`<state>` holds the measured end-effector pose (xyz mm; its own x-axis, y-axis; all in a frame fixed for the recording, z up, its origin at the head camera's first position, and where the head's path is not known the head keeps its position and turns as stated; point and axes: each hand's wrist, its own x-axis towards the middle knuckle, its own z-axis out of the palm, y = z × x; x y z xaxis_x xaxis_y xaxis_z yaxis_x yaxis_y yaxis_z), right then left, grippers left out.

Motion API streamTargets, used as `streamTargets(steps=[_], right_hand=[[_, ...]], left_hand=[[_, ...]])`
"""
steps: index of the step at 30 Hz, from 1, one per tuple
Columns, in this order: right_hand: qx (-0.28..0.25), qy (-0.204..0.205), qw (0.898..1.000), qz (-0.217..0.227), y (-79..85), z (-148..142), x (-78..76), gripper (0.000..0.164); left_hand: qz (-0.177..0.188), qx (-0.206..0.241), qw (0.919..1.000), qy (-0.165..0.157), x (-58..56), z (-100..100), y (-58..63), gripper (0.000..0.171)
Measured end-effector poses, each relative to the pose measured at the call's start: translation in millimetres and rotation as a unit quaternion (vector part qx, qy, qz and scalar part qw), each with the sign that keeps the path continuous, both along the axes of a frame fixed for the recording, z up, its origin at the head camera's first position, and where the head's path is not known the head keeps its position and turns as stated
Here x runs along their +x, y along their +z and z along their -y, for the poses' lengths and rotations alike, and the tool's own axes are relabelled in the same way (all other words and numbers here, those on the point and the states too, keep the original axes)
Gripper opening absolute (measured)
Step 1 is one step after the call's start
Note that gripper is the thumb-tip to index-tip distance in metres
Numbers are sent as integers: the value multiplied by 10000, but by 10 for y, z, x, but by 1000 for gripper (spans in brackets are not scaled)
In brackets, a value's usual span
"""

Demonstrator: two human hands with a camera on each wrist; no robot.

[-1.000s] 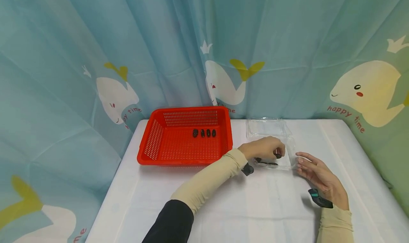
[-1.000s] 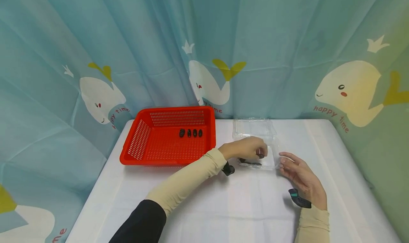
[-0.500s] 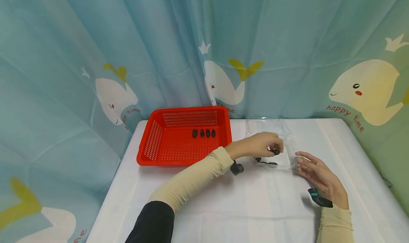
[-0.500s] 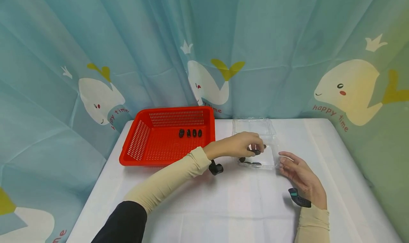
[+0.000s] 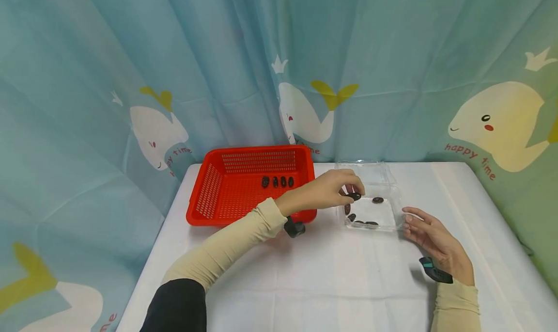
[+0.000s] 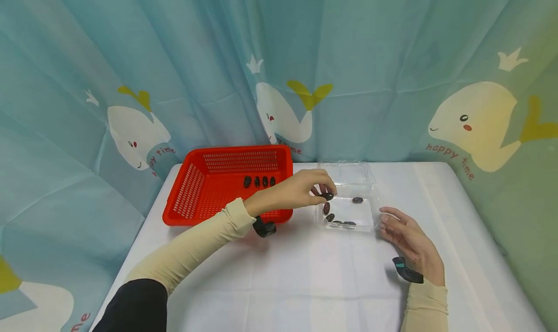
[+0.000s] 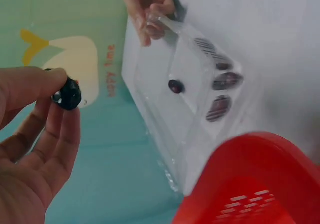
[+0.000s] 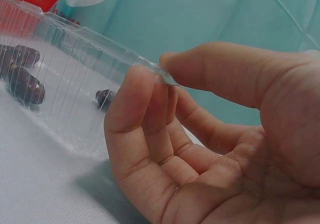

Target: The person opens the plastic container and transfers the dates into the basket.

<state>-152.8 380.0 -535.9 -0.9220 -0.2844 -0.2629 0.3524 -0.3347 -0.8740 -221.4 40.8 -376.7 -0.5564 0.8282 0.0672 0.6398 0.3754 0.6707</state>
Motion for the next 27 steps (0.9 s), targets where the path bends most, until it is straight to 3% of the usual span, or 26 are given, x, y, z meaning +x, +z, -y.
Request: streamTargets(steps=[7, 11, 14, 17, 20, 23, 27], right_hand=[[-98, -18, 9999, 13, 6, 13, 2, 30], [-137, -18, 9999, 19, 11, 19, 6, 30], [-238, 45, 9997, 10, 12, 10, 8, 31], [-288, 78, 9996, -14, 12, 4, 11, 31], [-254, 49, 9997, -8, 10, 5, 14, 31], [-244, 27, 9997, 11, 6, 8, 12, 31], [-196, 20, 9998, 25, 10, 13, 7, 31]], left_hand=[[626, 678, 9930, 737, 9, 304, 19, 23], [1025, 995, 9813, 1289, -19, 486, 8, 24], [1426, 1142, 9675, 1750, -38, 612, 15, 27], [1954, 1327, 9455, 2243, -68, 724, 23, 30], [2503, 1509, 9183, 2670, -118, 846, 2, 33], [3114, 1741, 8849, 2995, -181, 989, -57, 36], [3754, 2108, 8343, 3442, -255, 1211, -160, 41]])
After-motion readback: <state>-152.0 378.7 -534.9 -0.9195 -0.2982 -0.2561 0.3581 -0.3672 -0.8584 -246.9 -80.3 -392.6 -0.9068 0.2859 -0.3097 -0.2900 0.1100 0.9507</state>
